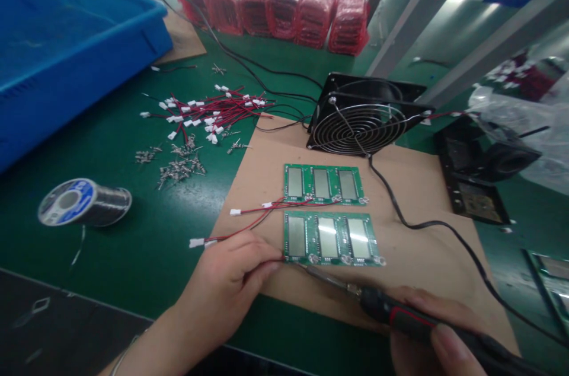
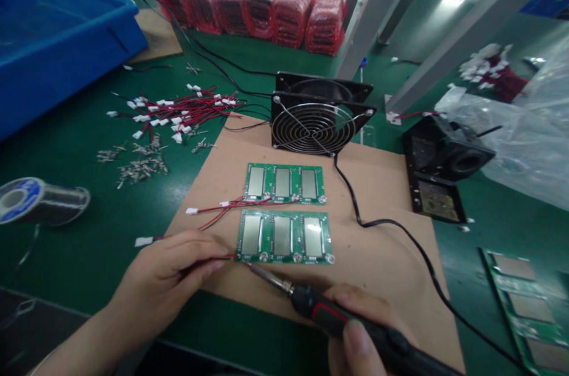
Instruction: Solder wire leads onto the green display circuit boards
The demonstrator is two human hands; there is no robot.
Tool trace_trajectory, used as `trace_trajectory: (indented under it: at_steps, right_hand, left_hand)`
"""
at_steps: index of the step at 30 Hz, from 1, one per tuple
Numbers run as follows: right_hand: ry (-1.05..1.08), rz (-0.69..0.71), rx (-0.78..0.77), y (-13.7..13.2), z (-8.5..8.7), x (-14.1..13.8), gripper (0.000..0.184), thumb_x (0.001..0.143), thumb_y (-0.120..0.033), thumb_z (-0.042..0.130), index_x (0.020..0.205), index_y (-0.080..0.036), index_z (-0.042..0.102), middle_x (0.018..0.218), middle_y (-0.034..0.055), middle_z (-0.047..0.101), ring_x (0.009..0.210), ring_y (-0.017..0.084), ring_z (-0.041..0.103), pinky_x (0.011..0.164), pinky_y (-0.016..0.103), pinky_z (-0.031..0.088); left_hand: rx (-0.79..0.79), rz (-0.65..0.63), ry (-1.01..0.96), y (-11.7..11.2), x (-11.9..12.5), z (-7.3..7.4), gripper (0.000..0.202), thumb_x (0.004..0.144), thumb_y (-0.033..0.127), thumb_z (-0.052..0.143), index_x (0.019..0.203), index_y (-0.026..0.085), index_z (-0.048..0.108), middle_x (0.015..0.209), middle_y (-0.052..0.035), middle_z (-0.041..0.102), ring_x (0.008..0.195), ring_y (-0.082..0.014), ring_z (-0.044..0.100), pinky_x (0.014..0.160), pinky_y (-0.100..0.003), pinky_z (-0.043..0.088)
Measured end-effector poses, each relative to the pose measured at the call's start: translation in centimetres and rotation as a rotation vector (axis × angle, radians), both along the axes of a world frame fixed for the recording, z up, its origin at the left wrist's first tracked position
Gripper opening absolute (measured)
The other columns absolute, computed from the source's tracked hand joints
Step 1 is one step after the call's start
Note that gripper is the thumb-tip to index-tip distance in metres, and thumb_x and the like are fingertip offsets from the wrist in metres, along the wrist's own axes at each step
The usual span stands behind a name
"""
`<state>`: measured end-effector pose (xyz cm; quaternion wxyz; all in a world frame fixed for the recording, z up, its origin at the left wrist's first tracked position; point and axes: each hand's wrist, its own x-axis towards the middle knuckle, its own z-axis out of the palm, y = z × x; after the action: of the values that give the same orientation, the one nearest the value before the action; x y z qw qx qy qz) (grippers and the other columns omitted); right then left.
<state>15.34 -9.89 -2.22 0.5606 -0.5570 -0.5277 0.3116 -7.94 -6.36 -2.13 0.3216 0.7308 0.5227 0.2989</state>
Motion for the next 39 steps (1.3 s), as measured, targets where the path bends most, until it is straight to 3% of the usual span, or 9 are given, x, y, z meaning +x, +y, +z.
trace_trajectory:
  at_steps: [3, 7, 14, 25, 31, 39]
  right_hand:
    - [0.02, -0.018, -0.057, 0.5, 0.1, -0.1, 0.01, 0.074, -0.023, 0.057, 0.071, -0.019, 0.065, 0.063, 0.0025, 0.064, 0.053, 0.016, 0.061, 0.044, 0.02, 0.051]
    - [-0.04, -0.039, -0.073, 0.5, -0.2, -0.3, 0.011, 0.076, -0.023, 0.054, 0.073, -0.02, 0.063, 0.065, 0.0016, 0.063, 0.055, 0.016, 0.061, 0.043, 0.022, 0.05]
    - [-0.268, 0.035, -0.071, 0.1, -0.6, 0.4, 0.008, 0.075, -0.022, 0.054, 0.077, -0.022, 0.062, 0.069, -0.0014, 0.063, 0.06, 0.013, 0.061, 0.051, 0.019, 0.048]
    - [-0.226, 0.067, -0.099, -0.1, -1.2, 0.3, 0.011, 0.078, -0.021, 0.05, 0.082, -0.023, 0.06, 0.069, 0.0008, 0.063, 0.054, 0.016, 0.061, 0.04, 0.024, 0.047]
    - [-0.315, 0.081, -0.085, 0.5, -0.3, 0.2, 0.01, 0.076, -0.019, 0.052, 0.078, -0.023, 0.061, 0.068, -0.0015, 0.064, 0.055, 0.015, 0.062, 0.044, 0.021, 0.049]
    - [-0.327, 0.064, -0.076, 0.2, -0.7, 0.2, 0.011, 0.078, -0.022, 0.05, 0.079, -0.023, 0.06, 0.068, -0.0015, 0.064, 0.054, 0.013, 0.061, 0.044, 0.02, 0.048]
  left_hand:
    - [-0.026, -0.036, -0.018, -0.2, 0.0, 0.0, 0.013, 0.078, 0.01, 0.051, 0.077, 0.018, 0.061, 0.074, 0.0, 0.063, 0.069, -0.0101, 0.057, 0.063, -0.021, 0.046]
    - [-0.054, -0.081, 0.099, -0.2, 0.2, 0.0, 0.017, 0.081, 0.014, 0.046, 0.076, 0.018, 0.061, 0.075, -0.0013, 0.059, 0.068, -0.013, 0.054, 0.061, -0.026, 0.044]
    - [-0.102, -0.092, 0.265, 0.0, 0.5, 0.1, 0.021, 0.082, 0.018, 0.04, 0.072, 0.019, 0.059, 0.075, -0.0029, 0.057, 0.068, -0.016, 0.052, 0.062, -0.031, 0.042]
    - [-0.11, -0.08, 0.282, 0.2, 0.7, 0.0, 0.019, 0.08, 0.018, 0.041, 0.07, 0.018, 0.058, 0.073, -0.0028, 0.057, 0.066, -0.0158, 0.051, 0.058, -0.03, 0.041]
    - [-0.128, -0.075, 0.287, 0.1, 0.6, 0.1, 0.019, 0.08, 0.018, 0.041, 0.069, 0.018, 0.057, 0.073, -0.0024, 0.056, 0.066, -0.0155, 0.051, 0.058, -0.029, 0.041]
    - [-0.125, -0.066, 0.291, 0.1, 0.7, 0.0, 0.019, 0.079, 0.018, 0.041, 0.069, 0.019, 0.057, 0.072, -0.0023, 0.056, 0.064, -0.0153, 0.051, 0.057, -0.029, 0.041]
